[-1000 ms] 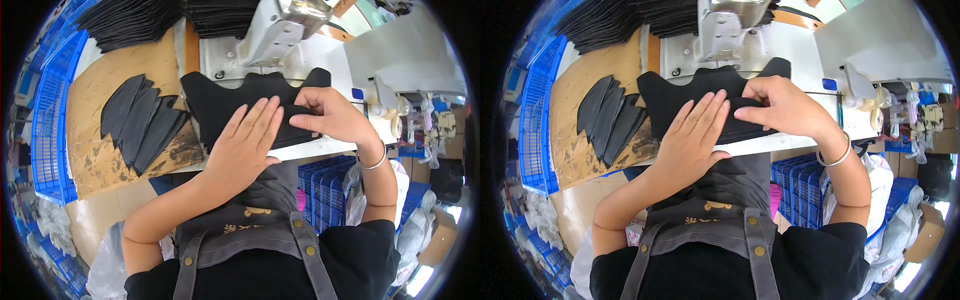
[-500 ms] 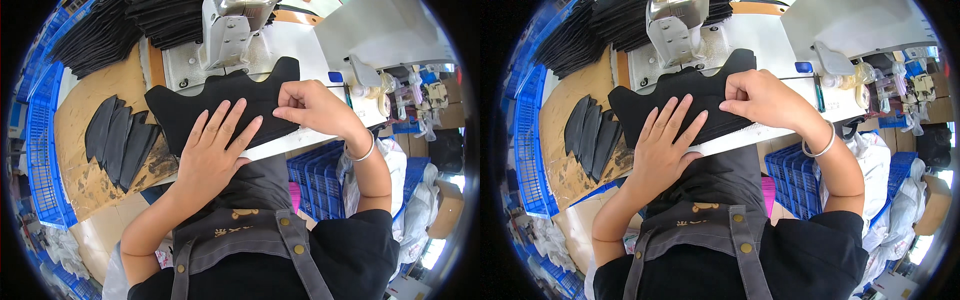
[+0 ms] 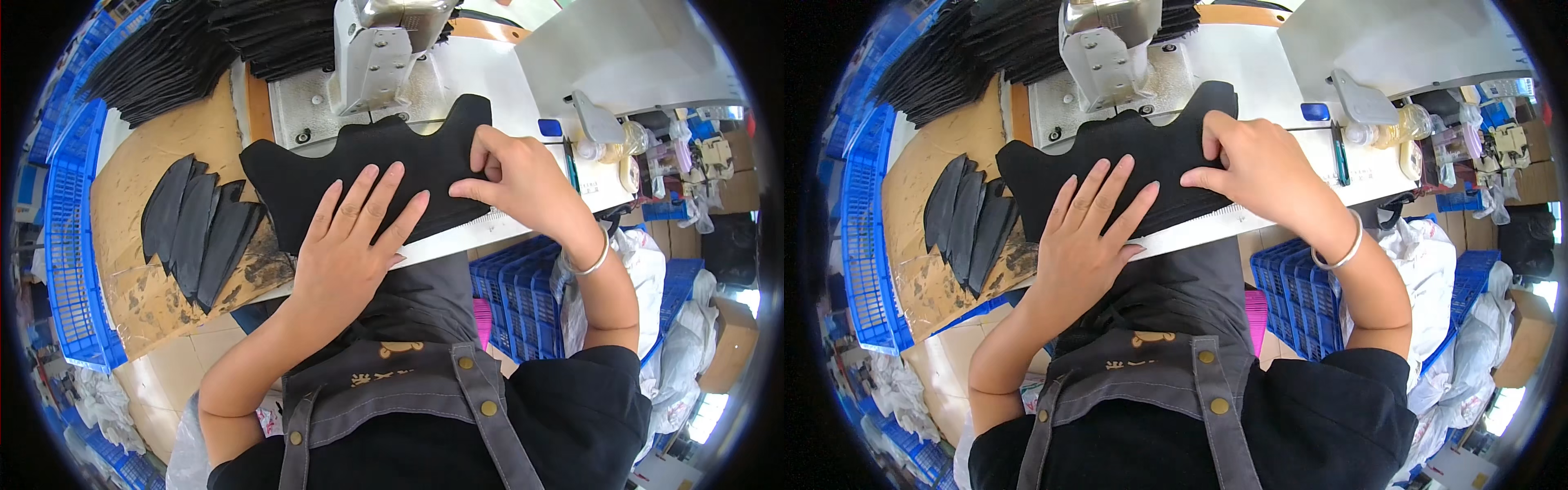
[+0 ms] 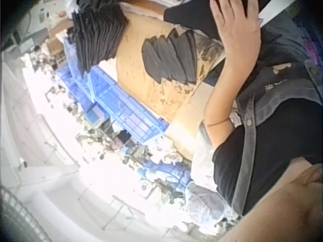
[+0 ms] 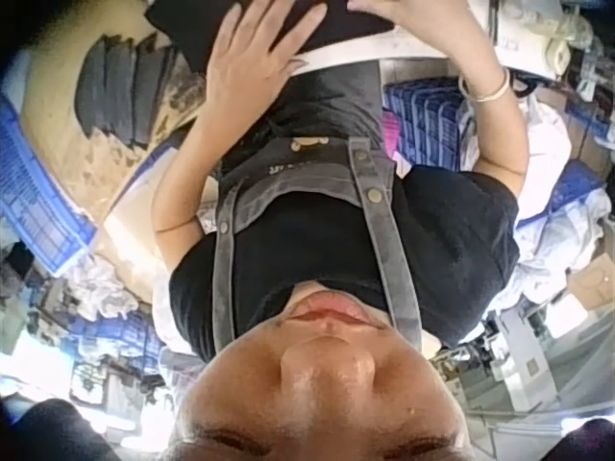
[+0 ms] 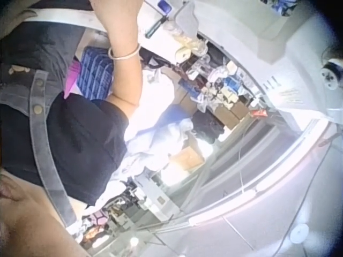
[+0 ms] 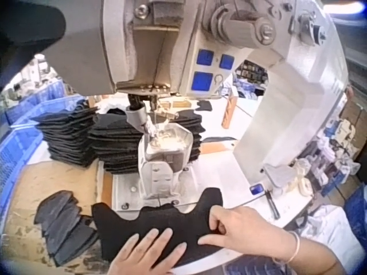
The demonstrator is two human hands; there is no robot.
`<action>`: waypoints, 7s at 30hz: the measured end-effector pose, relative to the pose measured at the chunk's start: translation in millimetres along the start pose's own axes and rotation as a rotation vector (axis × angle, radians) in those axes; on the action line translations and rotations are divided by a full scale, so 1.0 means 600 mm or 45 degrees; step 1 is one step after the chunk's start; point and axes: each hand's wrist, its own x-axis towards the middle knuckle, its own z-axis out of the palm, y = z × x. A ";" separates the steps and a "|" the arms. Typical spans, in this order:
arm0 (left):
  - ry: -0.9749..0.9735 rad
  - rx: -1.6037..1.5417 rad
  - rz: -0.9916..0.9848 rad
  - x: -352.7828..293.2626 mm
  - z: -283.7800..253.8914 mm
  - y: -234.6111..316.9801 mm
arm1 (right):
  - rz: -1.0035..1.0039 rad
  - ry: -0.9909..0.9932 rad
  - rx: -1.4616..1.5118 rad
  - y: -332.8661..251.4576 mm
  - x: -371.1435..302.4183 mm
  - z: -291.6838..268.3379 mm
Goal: The recorder is assembling or aligning black shoe upper components at a manufacturing station.
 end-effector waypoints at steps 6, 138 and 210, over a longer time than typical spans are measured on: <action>0.032 0.071 -0.045 -0.005 0.005 0.006 | -0.633 0.300 -0.243 -0.024 -0.036 0.082; 0.159 -1.624 -0.618 -0.032 -0.139 -0.123 | -0.287 -0.499 1.067 -0.097 0.046 0.030; 0.268 0.228 -0.114 -0.016 -0.045 -0.028 | -0.204 -0.225 0.104 -0.080 0.051 0.026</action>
